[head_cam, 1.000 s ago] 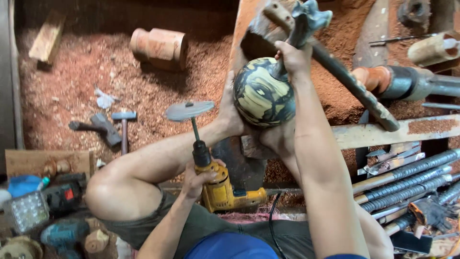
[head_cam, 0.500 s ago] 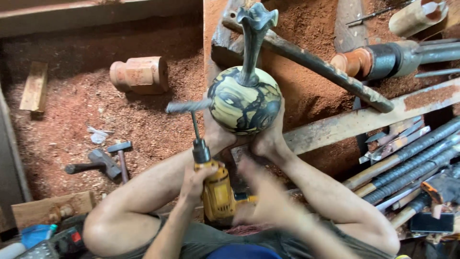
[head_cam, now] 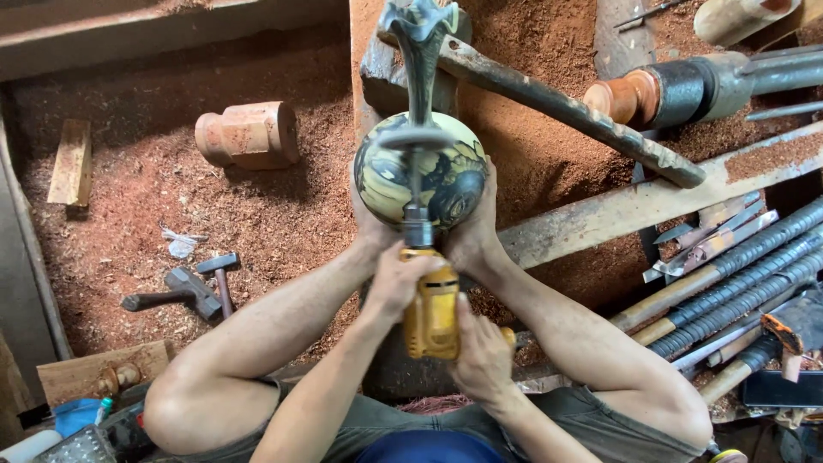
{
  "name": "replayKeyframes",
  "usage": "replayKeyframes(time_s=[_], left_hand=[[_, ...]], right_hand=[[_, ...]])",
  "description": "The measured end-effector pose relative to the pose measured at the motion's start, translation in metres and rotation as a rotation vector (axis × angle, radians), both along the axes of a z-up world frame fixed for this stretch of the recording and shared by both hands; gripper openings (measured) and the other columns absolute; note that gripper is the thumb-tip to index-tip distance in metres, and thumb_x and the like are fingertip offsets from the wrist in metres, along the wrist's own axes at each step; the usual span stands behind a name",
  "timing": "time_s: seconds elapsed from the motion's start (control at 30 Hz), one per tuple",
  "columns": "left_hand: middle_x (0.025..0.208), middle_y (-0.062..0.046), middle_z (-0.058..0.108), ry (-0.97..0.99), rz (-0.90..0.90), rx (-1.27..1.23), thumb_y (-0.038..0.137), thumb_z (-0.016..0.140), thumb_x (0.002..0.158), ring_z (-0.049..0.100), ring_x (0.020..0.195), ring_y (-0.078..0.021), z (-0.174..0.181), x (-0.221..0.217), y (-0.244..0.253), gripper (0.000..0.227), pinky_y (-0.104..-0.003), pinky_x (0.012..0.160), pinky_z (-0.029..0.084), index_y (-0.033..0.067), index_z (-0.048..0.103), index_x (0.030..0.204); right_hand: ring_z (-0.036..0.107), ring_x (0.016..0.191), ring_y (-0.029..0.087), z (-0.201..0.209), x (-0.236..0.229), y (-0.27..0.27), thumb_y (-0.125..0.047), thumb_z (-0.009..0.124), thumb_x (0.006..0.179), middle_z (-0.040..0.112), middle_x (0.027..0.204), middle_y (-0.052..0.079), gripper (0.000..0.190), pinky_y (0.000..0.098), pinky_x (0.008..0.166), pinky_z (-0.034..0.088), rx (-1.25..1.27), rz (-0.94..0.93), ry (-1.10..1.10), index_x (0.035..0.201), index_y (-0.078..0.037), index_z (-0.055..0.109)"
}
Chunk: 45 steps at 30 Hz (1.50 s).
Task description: Polishing and finishing a wooden decorative vessel using a drill-mounted sanding disk.
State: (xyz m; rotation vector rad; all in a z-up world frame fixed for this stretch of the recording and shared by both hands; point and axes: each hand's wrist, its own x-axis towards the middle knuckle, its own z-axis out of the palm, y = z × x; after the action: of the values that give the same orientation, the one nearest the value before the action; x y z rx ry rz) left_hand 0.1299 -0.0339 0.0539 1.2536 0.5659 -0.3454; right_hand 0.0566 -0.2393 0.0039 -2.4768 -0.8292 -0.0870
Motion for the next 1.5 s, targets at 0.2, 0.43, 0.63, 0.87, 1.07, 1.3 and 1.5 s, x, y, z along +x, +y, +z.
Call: replayKeyframes(time_s=[0.2, 0.43, 0.63, 0.87, 1.07, 1.3, 1.5], left_hand=[[0.086, -0.009, 0.068, -0.024, -0.051, -0.052, 0.022, 0.075, 0.080, 0.070, 0.077, -0.0186, 0.003, 0.031, -0.045, 0.033, -0.037, 0.075, 0.062, 0.0058, 0.059, 0.104], [0.087, -0.010, 0.069, -0.007, -0.028, -0.002, 0.022, 0.075, 0.083, 0.071, 0.078, -0.0191, 0.003, -0.012, -0.008, 0.030, -0.037, 0.076, 0.064, 0.0057, 0.058, 0.102], [0.088, -0.013, 0.075, -0.053, 0.183, -0.075, 0.014, 0.070, 0.082, 0.075, 0.077, -0.0225, 0.002, -0.031, 0.031, 0.021, -0.041, 0.074, 0.065, 0.0049, 0.060, 0.099], [0.089, -0.011, 0.071, -0.018, -0.046, -0.087, 0.020, 0.076, 0.082, 0.071, 0.077, -0.0200, 0.018, 0.003, -0.032, 0.031, -0.035, 0.073, 0.064, 0.0021, 0.061, 0.103], [0.090, -0.008, 0.069, -0.002, -0.171, -0.061, 0.026, 0.076, 0.083, 0.070, 0.080, -0.0184, 0.022, 0.013, -0.065, 0.036, -0.035, 0.076, 0.061, 0.0038, 0.060, 0.107], [0.094, -0.013, 0.073, -0.042, 0.051, -0.158, 0.019, 0.074, 0.082, 0.074, 0.085, -0.0230, 0.016, -0.041, -0.002, 0.034, -0.038, 0.083, 0.064, 0.0002, 0.057, 0.105], [0.103, -0.018, 0.075, -0.191, 0.089, -0.445, 0.015, 0.072, 0.079, 0.074, 0.089, -0.0231, 0.005, -0.036, 0.011, 0.039, -0.039, 0.084, 0.063, -0.0038, 0.061, 0.111]], right_hand=[[0.060, 0.062, 0.022, 0.014, 0.017, -0.031, -0.023, 0.082, 0.079, 0.062, 0.077, 0.008, 0.099, 0.0384, 0.046, 0.047, -0.017, -0.150, -0.008, 0.154, -0.002, 0.021], [0.061, 0.069, 0.022, 0.013, -0.006, -0.020, -0.002, 0.070, 0.079, 0.062, 0.083, 0.007, 0.092, 0.0363, 0.057, 0.052, -0.036, -0.062, 0.088, 0.157, 0.000, 0.022], [0.057, 0.071, 0.025, 0.056, 0.006, 0.029, 0.000, 0.069, 0.067, 0.059, 0.083, 0.008, 0.101, 0.0393, 0.061, 0.047, -0.003, 0.130, 0.053, 0.157, 0.004, 0.022], [0.060, 0.071, 0.024, 0.013, -0.017, -0.033, 0.001, 0.071, 0.067, 0.062, 0.085, 0.009, 0.100, 0.0396, 0.059, 0.050, -0.045, -0.045, 0.086, 0.157, 0.002, 0.025], [0.067, 0.077, 0.032, 0.030, -0.011, -0.052, -0.012, 0.082, 0.060, 0.066, 0.092, 0.017, 0.109, 0.0453, 0.060, 0.054, 0.003, -0.238, 0.099, 0.151, 0.005, 0.025], [0.060, 0.070, 0.025, 0.048, -0.015, -0.010, -0.005, 0.076, 0.074, 0.060, 0.082, 0.008, 0.094, 0.0408, 0.062, 0.047, 0.042, 0.026, 0.075, 0.154, 0.003, 0.028], [0.058, 0.071, 0.026, 0.058, -0.004, 0.007, -0.009, 0.075, 0.072, 0.060, 0.084, 0.010, 0.097, 0.0393, 0.060, 0.046, 0.032, 0.128, 0.071, 0.154, 0.005, 0.025]])
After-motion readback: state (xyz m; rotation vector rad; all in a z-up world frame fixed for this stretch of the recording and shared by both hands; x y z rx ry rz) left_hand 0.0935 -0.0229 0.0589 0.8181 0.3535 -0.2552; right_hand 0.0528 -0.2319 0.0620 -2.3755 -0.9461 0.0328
